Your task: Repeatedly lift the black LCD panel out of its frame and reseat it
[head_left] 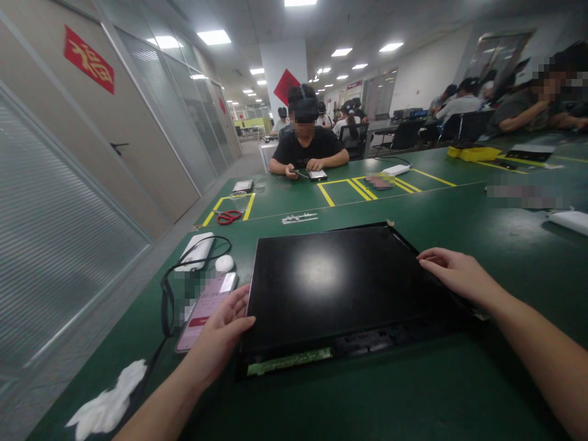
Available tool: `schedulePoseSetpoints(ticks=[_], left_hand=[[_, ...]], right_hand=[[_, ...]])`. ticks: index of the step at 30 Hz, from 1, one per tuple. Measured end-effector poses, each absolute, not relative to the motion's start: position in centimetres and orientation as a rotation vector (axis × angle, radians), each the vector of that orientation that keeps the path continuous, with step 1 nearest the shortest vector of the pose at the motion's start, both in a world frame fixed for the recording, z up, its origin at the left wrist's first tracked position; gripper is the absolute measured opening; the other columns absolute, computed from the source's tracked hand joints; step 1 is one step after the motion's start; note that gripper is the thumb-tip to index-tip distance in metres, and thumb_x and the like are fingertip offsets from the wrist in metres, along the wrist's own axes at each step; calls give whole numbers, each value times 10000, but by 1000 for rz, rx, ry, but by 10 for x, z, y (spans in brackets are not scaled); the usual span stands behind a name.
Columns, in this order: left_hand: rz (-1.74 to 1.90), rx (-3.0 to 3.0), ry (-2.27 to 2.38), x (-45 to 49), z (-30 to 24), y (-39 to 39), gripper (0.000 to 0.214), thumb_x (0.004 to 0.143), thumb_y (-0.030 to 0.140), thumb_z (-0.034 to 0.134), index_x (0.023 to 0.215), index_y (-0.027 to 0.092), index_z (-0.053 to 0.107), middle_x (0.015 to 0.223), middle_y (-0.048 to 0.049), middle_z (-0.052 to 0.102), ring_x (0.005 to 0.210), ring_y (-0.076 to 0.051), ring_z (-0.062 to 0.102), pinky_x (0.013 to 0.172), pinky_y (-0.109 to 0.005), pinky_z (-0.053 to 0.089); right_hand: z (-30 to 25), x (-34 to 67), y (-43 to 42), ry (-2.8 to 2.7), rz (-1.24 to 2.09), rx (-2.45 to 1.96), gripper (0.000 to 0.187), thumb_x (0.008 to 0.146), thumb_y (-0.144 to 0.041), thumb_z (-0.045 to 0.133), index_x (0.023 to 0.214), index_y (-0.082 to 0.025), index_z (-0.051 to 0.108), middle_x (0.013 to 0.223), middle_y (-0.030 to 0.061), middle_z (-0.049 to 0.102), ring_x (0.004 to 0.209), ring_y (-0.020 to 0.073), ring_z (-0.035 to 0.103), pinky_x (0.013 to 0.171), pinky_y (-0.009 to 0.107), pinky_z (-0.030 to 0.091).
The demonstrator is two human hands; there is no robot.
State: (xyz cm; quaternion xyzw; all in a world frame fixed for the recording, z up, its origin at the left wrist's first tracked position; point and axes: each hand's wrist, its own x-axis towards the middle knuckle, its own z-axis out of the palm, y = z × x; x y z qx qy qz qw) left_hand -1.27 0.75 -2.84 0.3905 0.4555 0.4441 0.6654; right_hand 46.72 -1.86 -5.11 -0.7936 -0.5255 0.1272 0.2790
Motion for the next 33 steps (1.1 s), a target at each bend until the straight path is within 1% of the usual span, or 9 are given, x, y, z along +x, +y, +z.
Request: schedulePoseSetpoints(ticks=[6,13,16,20,22,24,27,30,33], left_hand=[[1008,887,1047,-11,-26,6,728,552,166,887,1232,198,628,1291,-116,719,1352,-371,555,1121,-455,450],[1003,888,1050,-10,-26,6,714,562,170,877,1233,205,634,1307,-114,715,1342,-377,566,1118,-463,451],[991,905,1063,-10,-25,6,708,577,207,891,1241,208,644,1286,-116,728,1316,-386,589,1107,-469,462],[986,939,1084,-9,-24,4,689,634,294,907,1261,198,637,1329,-128,712,1315,-376,593,1101,-440,471],[976,944,1074,-10,-24,3,717,683,324,891,1324,195,598,1342,-135,708,1309,-365,603,1092,-429,477],[940,941,1061,-12,-25,2,805,729,337,869,1434,196,508,1307,-142,729,1270,-361,636,1067,-437,495],[892,933,1058,-16,-27,3,971,720,340,882,1539,193,382,1180,-143,786,1162,-369,704,997,-445,540],[880,957,1061,-19,-31,6,1030,685,327,907,1554,199,369,1083,-131,814,1056,-368,750,956,-448,563],[878,980,1052,-19,-34,7,992,702,328,897,1543,214,384,1073,-126,814,1037,-373,755,979,-493,552]], right_hand=[[-49,466,-20,-1429,346,-2127,386,710,-567,553,867,-271,746,891,50,793,858,281,715,813,421,506],[-47,467,-20,-1446,295,-2130,363,716,-545,549,831,-265,750,852,55,788,805,275,713,766,414,518],[-47,467,-19,-1447,301,-2134,363,723,-545,548,832,-265,750,851,52,788,809,273,717,761,408,517],[-49,468,-19,-1450,301,-2140,357,729,-541,547,830,-266,750,844,48,786,807,271,718,752,403,518],[-51,470,-19,-1473,273,-2130,345,735,-537,552,821,-268,750,821,46,783,787,272,716,738,406,519],[-52,470,-19,-1494,242,-2116,328,747,-532,558,813,-273,748,809,45,781,774,275,717,724,409,522],[-52,471,-20,-1499,232,-2104,305,760,-518,561,808,-280,745,814,42,782,771,275,721,716,409,528],[-52,470,-20,-1497,236,-2107,294,757,-505,560,806,-280,744,822,41,781,771,272,723,725,408,531],[-51,470,-19,-1500,244,-2106,300,754,-507,559,801,-277,746,815,46,780,773,271,722,730,404,533]])
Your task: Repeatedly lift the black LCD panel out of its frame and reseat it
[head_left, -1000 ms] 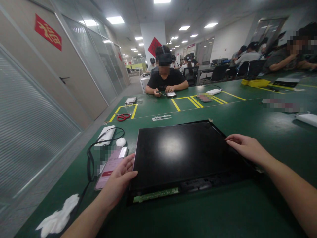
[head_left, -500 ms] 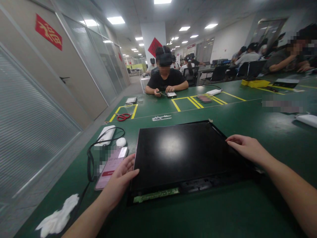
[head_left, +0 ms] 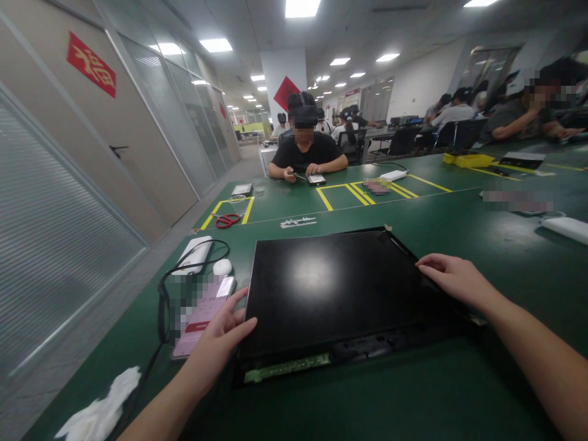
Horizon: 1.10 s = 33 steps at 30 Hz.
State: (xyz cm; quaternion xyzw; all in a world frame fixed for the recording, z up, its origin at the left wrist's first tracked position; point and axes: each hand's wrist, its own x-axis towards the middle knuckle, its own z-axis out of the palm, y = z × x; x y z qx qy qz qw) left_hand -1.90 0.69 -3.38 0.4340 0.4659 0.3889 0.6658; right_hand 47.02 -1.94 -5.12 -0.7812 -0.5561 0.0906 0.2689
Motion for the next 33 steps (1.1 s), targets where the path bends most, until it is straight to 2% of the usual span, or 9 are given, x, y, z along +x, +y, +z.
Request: schedulePoseSetpoints(ticks=[3,7,10,13,19,23,26,29,33], left_hand=[[918,1021,1063,-18,-32,7,888,684,368,903,1462,225,500,1191,-142,777,1205,-400,672,1072,-519,490],[1017,1246,1178,-22,-30,10,650,642,442,908,1229,245,710,1476,-132,604,1472,-400,400,1225,-498,297],[1028,1431,1314,-29,-36,14,560,648,466,888,1151,257,756,1597,-119,455,1536,-388,265,1257,-527,165],[990,1526,1361,-35,-46,18,522,661,501,861,1124,277,768,1602,-113,432,1537,-404,249,1246,-557,164],[915,1648,1384,-35,-55,22,525,676,506,834,1125,249,745,1610,-155,382,1533,-408,257,1240,-567,156],[869,1714,1411,-32,-51,21,530,673,493,822,1120,225,729,1581,-186,412,1507,-443,297,1226,-595,177],[896,1838,1426,-31,-44,18,509,729,452,785,1178,228,704,1567,-187,438,1498,-423,326,1222,-591,196],[919,1979,1368,-31,-36,12,431,772,399,762,1174,249,722,1505,-167,534,1441,-410,426,1205,-593,253],[733,2139,1243,-29,-30,7,340,765,337,770,1103,330,800,1362,-116,687,1275,-417,597,1141,-604,373]], right_hand=[[-52,471,-19,-1496,258,-2108,313,756,-514,556,807,-276,751,823,49,783,771,269,719,731,404,536],[-53,472,-19,-1490,257,-2112,314,761,-516,550,810,-281,753,825,44,783,789,272,722,730,407,537],[-54,471,-18,-1496,237,-2089,309,768,-507,548,801,-280,754,803,44,779,761,261,716,705,395,538],[-54,470,-19,-1493,218,-2080,301,764,-501,551,788,-283,756,778,40,774,739,255,710,695,386,539],[-54,469,-19,-1476,225,-2073,282,762,-495,560,776,-292,755,771,34,769,741,255,713,709,387,549],[-54,470,-19,-1480,217,-2063,282,768,-490,554,779,-292,756,770,32,771,743,254,716,698,383,550],[-53,469,-19,-1488,231,-2065,289,767,-493,549,786,-291,755,789,27,778,761,256,719,719,388,547],[-51,467,-19,-1491,238,-2059,285,767,-489,547,794,-293,751,809,25,782,777,254,722,736,383,545],[-50,464,-20,-1513,220,-2044,281,777,-488,543,790,-297,748,808,18,782,772,246,723,732,370,543]])
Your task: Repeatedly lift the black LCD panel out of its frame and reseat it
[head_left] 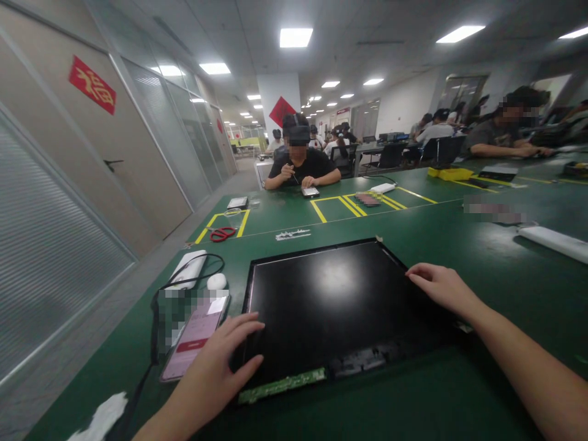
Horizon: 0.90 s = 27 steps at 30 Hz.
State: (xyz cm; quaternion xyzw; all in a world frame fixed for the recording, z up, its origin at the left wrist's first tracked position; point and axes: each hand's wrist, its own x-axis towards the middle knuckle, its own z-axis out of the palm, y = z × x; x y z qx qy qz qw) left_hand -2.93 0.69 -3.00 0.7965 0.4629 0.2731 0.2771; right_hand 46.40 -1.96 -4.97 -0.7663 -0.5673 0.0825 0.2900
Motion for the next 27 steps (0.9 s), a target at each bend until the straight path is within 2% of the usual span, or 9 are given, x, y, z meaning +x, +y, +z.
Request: schedulePoseSetpoints(ticks=[4,7,10,13,20,25,27], left_hand=[[616,2247,1157,-31,-33,7,350,706,297,821,1040,399,833,1243,-75,766,1160,-404,677,1146,-588,389],[606,2292,1129,-36,-36,11,382,672,268,852,1027,407,836,1202,-64,786,1121,-392,707,1101,-554,460],[597,2313,1118,-43,-37,15,408,639,259,876,1016,409,838,1186,-60,792,1122,-404,712,1110,-561,449],[513,2343,1136,-46,-32,17,381,651,258,865,997,416,841,1199,-58,785,1155,-431,695,1141,-606,391],[231,2499,1050,-48,-9,14,377,764,193,739,1030,445,826,1249,-43,761,1122,-398,723,1134,-614,400],[397,2653,854,-58,-21,17,570,688,45,687,1077,444,807,1217,-3,780,1064,-323,760,1141,-472,444],[338,2715,834,-61,-28,18,570,701,44,661,1102,426,797,1248,-2,769,1090,-305,752,1156,-477,429]], right_hand=[[-50,464,-20,-1518,204,-2028,284,790,-487,539,796,-296,749,803,16,781,755,240,720,717,363,544],[-52,465,-20,-1526,192,-2023,286,798,-486,540,801,-295,752,813,17,784,761,242,721,718,366,545],[-53,467,-20,-1525,197,-2020,288,803,-483,540,813,-293,757,818,18,784,765,243,721,722,370,544],[-54,468,-20,-1515,216,-2023,286,798,-480,545,817,-289,758,816,17,785,768,244,721,721,372,540],[-55,467,-20,-1502,220,-2026,271,799,-457,542,812,-291,756,837,11,793,789,242,723,715,361,525],[-54,466,-19,-1487,235,-2036,268,789,-447,549,813,-283,760,857,15,793,816,240,722,746,355,520],[-54,467,-19,-1485,231,-2030,271,787,-450,547,808,-282,759,855,15,793,823,239,723,751,352,521]])
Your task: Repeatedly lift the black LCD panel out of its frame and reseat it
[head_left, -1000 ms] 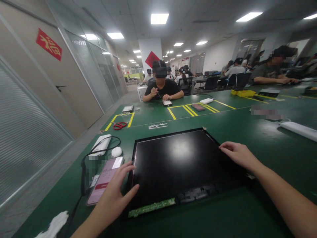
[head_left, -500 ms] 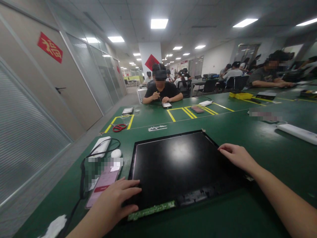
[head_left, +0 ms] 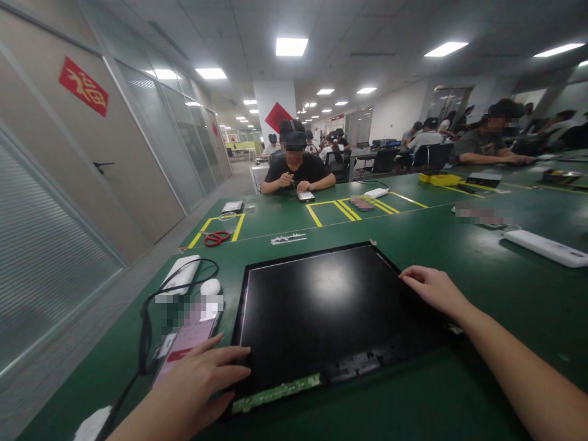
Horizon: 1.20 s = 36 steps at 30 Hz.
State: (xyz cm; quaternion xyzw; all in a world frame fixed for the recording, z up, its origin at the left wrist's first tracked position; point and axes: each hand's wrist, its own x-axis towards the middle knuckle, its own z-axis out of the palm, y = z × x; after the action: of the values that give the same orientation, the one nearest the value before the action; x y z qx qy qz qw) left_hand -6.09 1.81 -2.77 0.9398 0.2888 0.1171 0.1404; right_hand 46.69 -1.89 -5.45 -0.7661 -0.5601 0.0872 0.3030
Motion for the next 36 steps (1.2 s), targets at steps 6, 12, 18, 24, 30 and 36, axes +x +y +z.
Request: schedulePoseSetpoints(ticks=[6,12,18,24,30,36], left_hand=[[-79,2854,897,-56,-25,15,594,732,18,553,1172,361,758,1361,-18,710,1191,-277,704,1143,-561,432],[-77,2913,869,-52,-22,11,551,751,18,534,1134,338,768,1322,-14,733,1160,-258,722,1126,-502,474],[-81,2902,887,-45,-16,5,518,767,20,518,1102,315,780,1318,-28,736,1143,-267,727,1089,-468,508],[-135,2802,976,-43,-7,3,473,845,74,523,1148,341,770,1362,-18,710,1195,-273,697,1103,-490,488],[-135,2798,999,-43,-10,7,427,870,123,527,1147,328,779,1346,-39,720,1158,-300,706,993,-471,557],[-217,2832,1020,-37,-4,3,459,888,93,479,1160,316,774,1365,-42,708,1105,-295,726,948,-461,571]], right_hand=[[-58,471,-17,-1480,222,-2040,273,779,-458,544,799,-288,757,823,10,788,786,236,716,736,350,517],[-58,471,-16,-1480,220,-2034,263,775,-454,551,793,-290,755,800,12,782,751,231,708,724,348,522],[-59,472,-17,-1480,223,-2057,269,785,-447,548,804,-285,762,817,17,783,771,235,709,716,353,521],[-58,472,-17,-1485,207,-2048,262,785,-438,549,804,-289,764,829,15,788,785,236,716,728,353,525],[-60,473,-17,-1480,193,-2056,267,788,-445,552,804,-290,770,835,16,790,783,232,720,718,341,531],[-61,473,-16,-1485,188,-2039,281,788,-471,542,793,-296,762,825,12,788,775,235,720,740,356,537]])
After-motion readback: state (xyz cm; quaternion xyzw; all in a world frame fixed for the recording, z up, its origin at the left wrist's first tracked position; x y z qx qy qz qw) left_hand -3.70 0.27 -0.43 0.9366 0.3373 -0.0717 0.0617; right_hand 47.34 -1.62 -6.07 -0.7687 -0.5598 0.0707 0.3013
